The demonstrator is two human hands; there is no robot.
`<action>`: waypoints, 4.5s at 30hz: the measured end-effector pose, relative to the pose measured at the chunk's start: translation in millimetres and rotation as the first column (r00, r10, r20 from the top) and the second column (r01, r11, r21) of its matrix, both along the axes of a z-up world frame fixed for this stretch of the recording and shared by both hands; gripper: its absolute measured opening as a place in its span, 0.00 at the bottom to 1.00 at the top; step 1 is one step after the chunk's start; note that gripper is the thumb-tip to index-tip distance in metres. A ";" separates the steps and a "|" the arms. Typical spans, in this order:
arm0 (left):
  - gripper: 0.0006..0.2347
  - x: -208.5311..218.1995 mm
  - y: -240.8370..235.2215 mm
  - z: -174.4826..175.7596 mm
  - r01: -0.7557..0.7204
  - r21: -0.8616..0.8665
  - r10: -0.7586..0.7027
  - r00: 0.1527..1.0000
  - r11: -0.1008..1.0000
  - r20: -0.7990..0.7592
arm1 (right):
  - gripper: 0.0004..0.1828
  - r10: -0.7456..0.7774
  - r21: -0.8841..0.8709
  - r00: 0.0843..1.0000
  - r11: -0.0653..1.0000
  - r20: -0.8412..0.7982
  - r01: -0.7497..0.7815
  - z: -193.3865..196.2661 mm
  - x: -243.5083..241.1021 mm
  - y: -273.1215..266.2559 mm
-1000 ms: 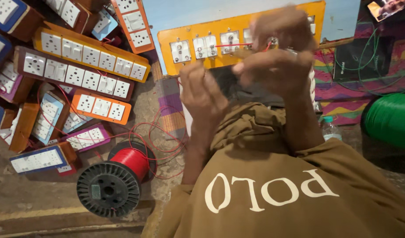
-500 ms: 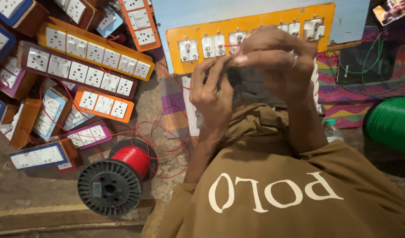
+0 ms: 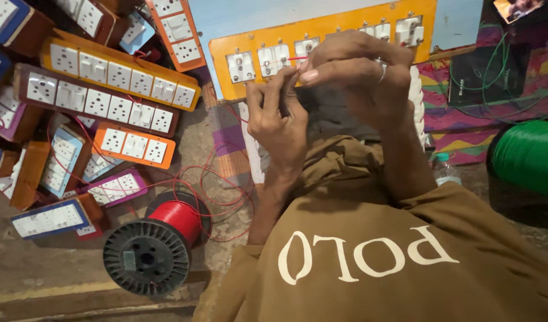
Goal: The person is wiring an electrical board with multiple sockets. They use a screwdriver to tighten connections and pliers to strip wires, working on a yellow board and later a purple one.
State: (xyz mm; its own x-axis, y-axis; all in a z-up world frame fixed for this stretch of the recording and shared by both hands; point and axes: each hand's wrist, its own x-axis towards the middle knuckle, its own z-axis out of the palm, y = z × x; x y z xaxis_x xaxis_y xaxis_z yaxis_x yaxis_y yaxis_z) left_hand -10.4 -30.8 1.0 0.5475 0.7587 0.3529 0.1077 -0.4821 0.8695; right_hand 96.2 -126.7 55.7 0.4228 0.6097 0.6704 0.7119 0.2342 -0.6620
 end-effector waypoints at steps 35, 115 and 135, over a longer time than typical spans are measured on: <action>0.10 6.5 -1.6 25.2 0.190 0.222 -0.153 0.973 0.956 -0.172 | 0.21 0.072 0.023 0.996 0.997 -0.057 -0.070 5.1 11.7 -15.0; 0.08 30.3 23.9 -20.7 0.320 0.210 -0.235 0.907 0.924 -0.350 | 0.52 0.102 -0.636 0.912 0.747 0.397 0.193 -37.2 222.2 -14.1; 0.08 -49.7 44.1 3.2 0.123 0.256 -0.110 0.992 0.959 -0.064 | 0.28 0.305 0.209 0.189 0.890 -0.934 -0.405 -5.4 27.8 -79.7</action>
